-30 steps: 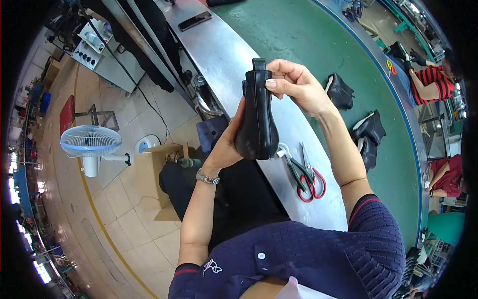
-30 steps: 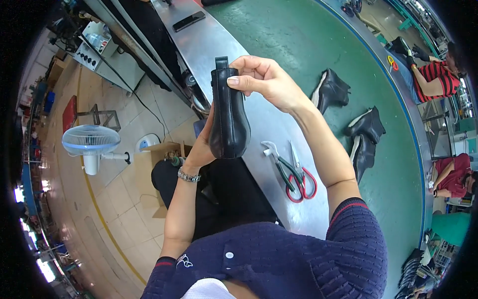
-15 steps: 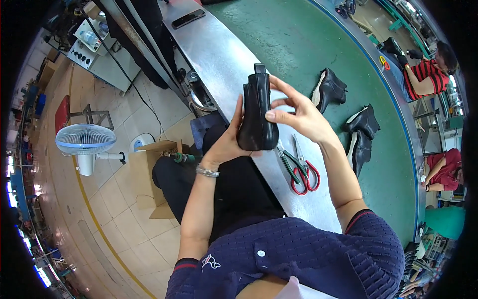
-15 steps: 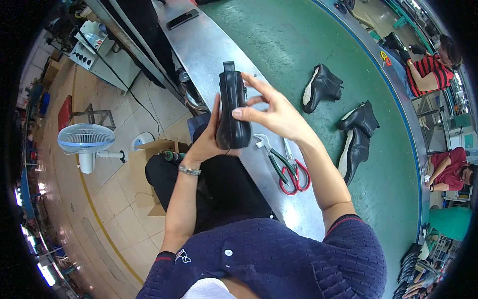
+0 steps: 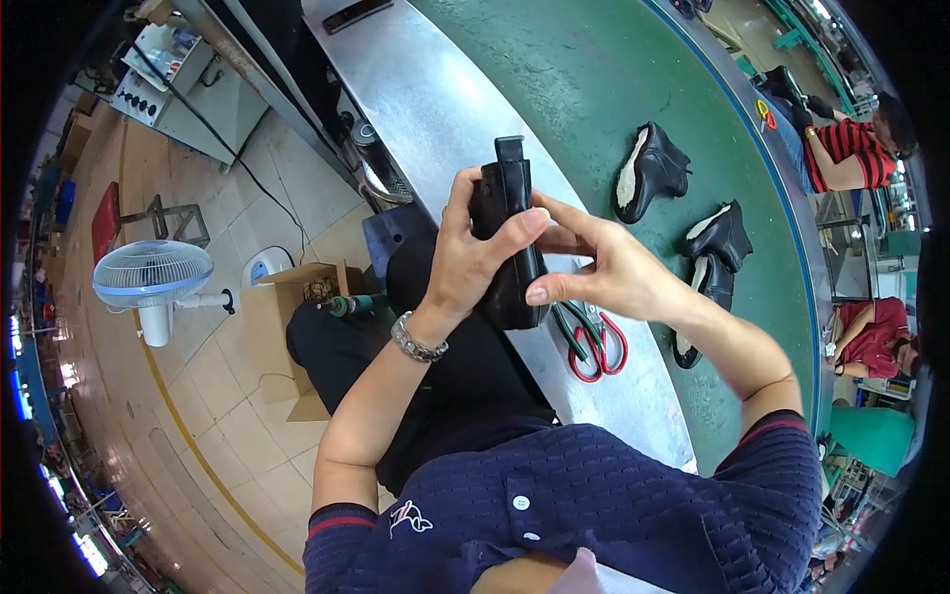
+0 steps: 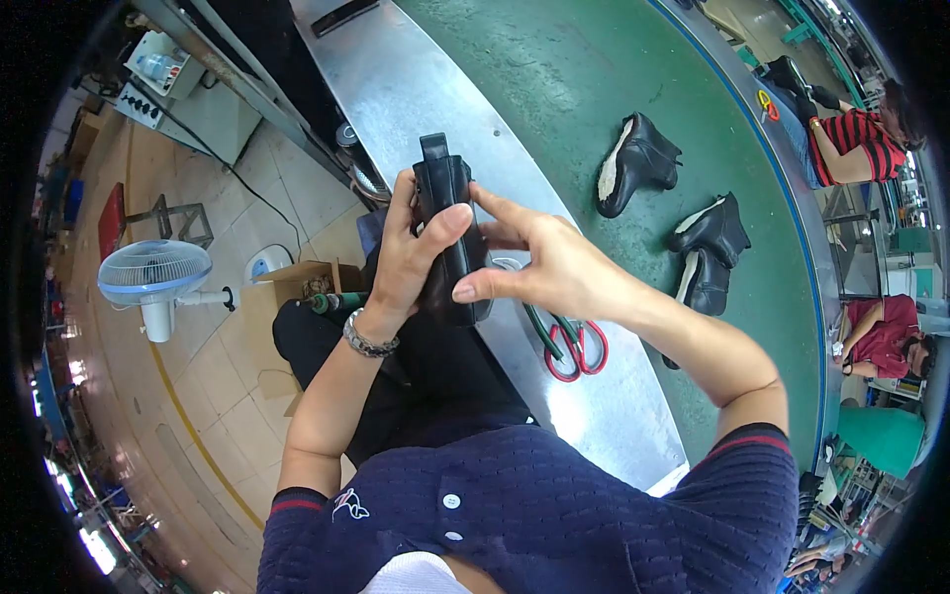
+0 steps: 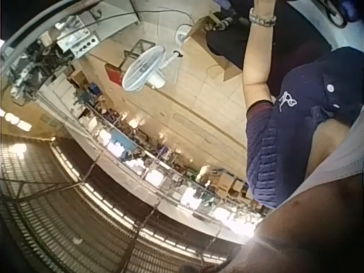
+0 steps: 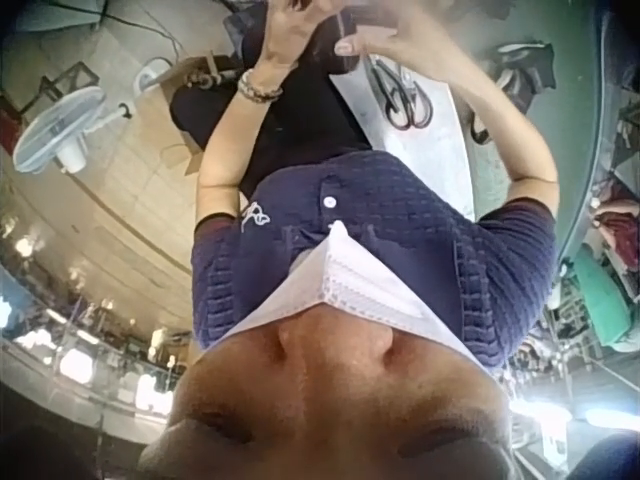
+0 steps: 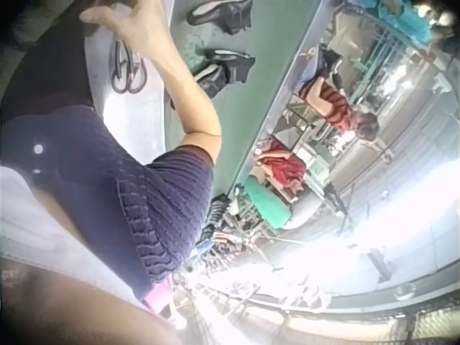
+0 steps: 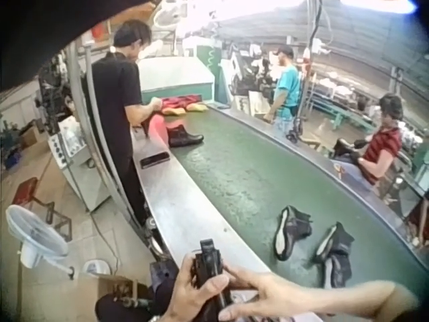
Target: Manually assemble and trim components of a black boot using hand tools.
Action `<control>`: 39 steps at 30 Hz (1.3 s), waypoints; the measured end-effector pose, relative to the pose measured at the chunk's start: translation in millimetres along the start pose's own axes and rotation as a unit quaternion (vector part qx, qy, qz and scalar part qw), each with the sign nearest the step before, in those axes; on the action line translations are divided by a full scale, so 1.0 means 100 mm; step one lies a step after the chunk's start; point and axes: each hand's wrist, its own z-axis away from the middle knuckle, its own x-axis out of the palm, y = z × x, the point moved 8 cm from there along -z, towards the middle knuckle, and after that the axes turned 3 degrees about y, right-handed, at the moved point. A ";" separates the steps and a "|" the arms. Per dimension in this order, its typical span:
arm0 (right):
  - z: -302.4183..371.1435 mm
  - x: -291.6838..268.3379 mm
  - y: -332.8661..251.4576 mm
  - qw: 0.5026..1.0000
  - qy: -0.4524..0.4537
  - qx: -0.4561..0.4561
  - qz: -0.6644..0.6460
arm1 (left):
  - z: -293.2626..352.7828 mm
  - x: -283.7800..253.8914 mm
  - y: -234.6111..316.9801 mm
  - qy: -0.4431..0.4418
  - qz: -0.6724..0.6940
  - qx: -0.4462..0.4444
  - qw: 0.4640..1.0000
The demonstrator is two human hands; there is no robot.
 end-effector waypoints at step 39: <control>-0.05 0.15 -0.19 0.983 0.008 0.019 0.182 | -0.07 -0.22 -0.08 0.079 0.033 0.024 0.996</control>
